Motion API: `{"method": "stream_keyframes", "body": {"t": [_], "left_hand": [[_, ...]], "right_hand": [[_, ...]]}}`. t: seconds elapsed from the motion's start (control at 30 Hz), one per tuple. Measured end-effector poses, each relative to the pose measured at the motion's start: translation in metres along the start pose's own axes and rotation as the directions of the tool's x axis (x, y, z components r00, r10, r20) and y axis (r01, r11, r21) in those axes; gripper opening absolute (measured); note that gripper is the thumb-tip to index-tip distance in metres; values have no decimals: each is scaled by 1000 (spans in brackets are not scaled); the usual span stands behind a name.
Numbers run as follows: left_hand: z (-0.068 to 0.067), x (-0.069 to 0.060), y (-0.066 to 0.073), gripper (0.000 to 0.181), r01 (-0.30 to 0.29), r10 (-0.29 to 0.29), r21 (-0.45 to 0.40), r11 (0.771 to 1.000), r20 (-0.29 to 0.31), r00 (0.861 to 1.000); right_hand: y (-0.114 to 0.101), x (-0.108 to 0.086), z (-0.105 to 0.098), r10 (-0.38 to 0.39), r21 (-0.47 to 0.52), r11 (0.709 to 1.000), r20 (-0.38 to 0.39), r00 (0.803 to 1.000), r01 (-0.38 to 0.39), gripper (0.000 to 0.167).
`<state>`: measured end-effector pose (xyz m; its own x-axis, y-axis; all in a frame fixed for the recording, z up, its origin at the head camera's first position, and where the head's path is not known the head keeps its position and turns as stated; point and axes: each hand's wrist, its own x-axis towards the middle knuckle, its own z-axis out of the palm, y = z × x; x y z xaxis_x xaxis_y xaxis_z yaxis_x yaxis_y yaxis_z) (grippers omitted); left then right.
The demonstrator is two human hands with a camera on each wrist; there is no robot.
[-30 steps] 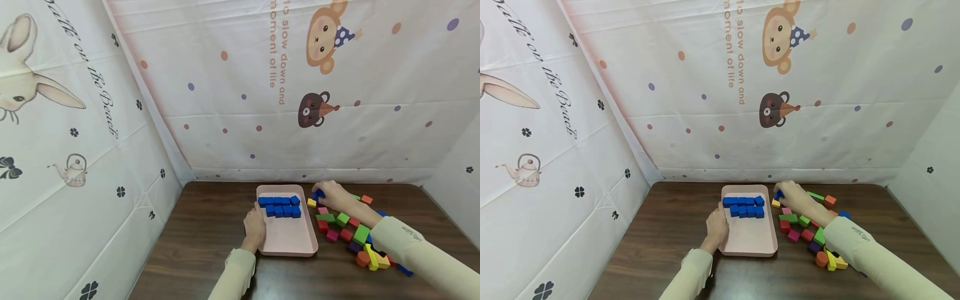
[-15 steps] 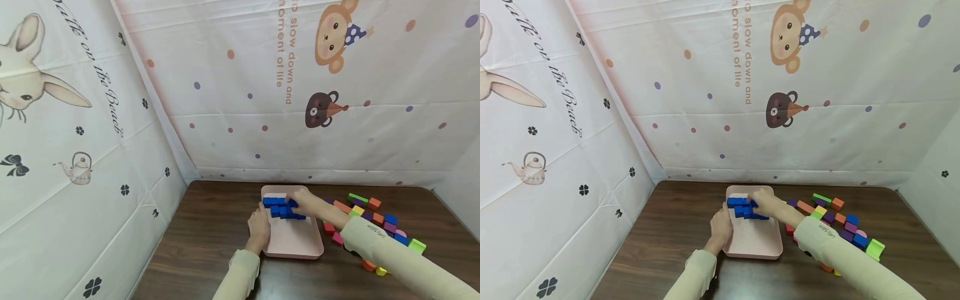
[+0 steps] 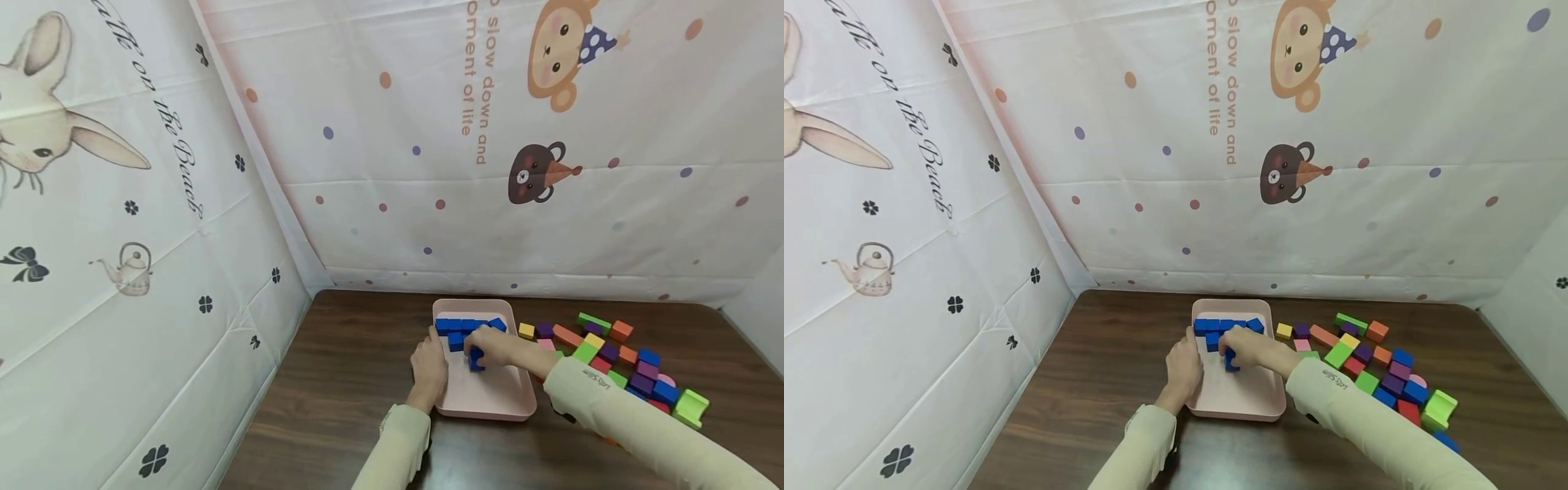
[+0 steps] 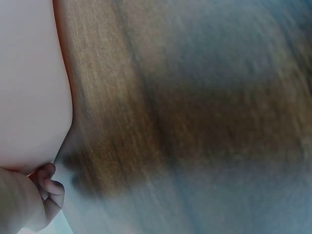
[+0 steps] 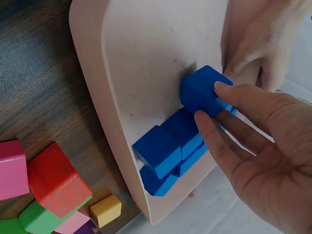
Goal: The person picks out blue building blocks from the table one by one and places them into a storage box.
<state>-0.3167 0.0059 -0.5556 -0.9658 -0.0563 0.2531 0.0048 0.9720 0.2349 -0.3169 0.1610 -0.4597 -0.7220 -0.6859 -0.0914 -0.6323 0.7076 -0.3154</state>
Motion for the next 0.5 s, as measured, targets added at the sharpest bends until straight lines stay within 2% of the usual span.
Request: {"method": "stream_keyframes", "body": {"t": [0.27, 0.5], "left_hand": [[-3, 2, 8, 61, -2, 2, -8, 1000, 9, 1000], [-3, 3, 9, 65, -2, 2, 0, 1000, 9, 1000]], "right_hand": [[4, -1, 4, 16, -2, 1000, -7, 1000, -16, 17], [4, -3, 6, 15, -21, 1000, -36, 999, -16, 17]]}}
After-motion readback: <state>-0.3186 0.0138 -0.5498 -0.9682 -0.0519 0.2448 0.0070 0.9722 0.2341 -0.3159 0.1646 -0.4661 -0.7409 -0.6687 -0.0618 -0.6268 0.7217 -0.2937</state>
